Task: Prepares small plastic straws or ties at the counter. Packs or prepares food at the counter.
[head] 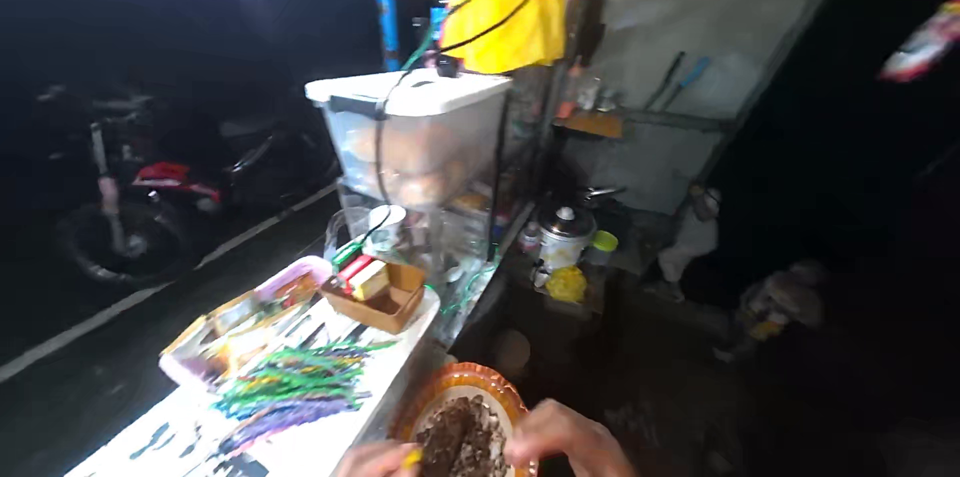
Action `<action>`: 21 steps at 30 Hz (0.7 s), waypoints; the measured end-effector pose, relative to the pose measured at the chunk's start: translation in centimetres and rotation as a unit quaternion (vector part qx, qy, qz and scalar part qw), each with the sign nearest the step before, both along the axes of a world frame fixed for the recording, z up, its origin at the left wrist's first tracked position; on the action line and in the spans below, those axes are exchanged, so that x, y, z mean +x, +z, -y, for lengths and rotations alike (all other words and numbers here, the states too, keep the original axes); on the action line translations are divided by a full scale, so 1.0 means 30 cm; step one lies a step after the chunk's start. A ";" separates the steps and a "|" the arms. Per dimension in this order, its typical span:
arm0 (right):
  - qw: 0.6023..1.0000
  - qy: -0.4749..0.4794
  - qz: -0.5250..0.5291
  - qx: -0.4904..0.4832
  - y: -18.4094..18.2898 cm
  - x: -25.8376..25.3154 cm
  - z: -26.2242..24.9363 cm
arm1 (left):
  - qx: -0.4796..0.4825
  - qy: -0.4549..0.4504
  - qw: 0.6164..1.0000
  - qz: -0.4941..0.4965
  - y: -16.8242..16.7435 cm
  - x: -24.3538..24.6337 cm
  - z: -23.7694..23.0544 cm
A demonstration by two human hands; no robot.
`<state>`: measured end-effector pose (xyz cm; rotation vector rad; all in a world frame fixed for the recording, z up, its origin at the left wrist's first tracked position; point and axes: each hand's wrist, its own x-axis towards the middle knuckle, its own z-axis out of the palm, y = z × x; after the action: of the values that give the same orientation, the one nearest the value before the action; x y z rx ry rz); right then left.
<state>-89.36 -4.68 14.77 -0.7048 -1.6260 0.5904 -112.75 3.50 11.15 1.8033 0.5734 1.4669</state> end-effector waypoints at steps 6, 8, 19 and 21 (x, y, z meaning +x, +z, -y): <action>0.983 -0.148 -0.051 -0.092 -0.065 0.191 0.139 | 0.076 -0.144 0.979 -0.120 0.017 0.427 0.109; 0.976 -0.182 -0.061 -0.098 -0.082 0.285 0.211 | 0.079 -0.170 0.974 -0.128 0.012 0.533 0.151; 0.970 -0.196 0.051 -0.136 -0.079 0.840 0.554 | 0.100 -0.439 0.872 -0.189 -0.009 1.070 0.277; 0.903 -0.329 0.255 -0.104 -0.084 0.916 0.595 | 0.166 -0.367 0.861 -0.312 -0.015 1.165 0.316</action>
<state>-61.89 -22.53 12.24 -1.5873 -1.6554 0.0739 -77.79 -5.99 10.71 2.4079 -0.1196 0.4563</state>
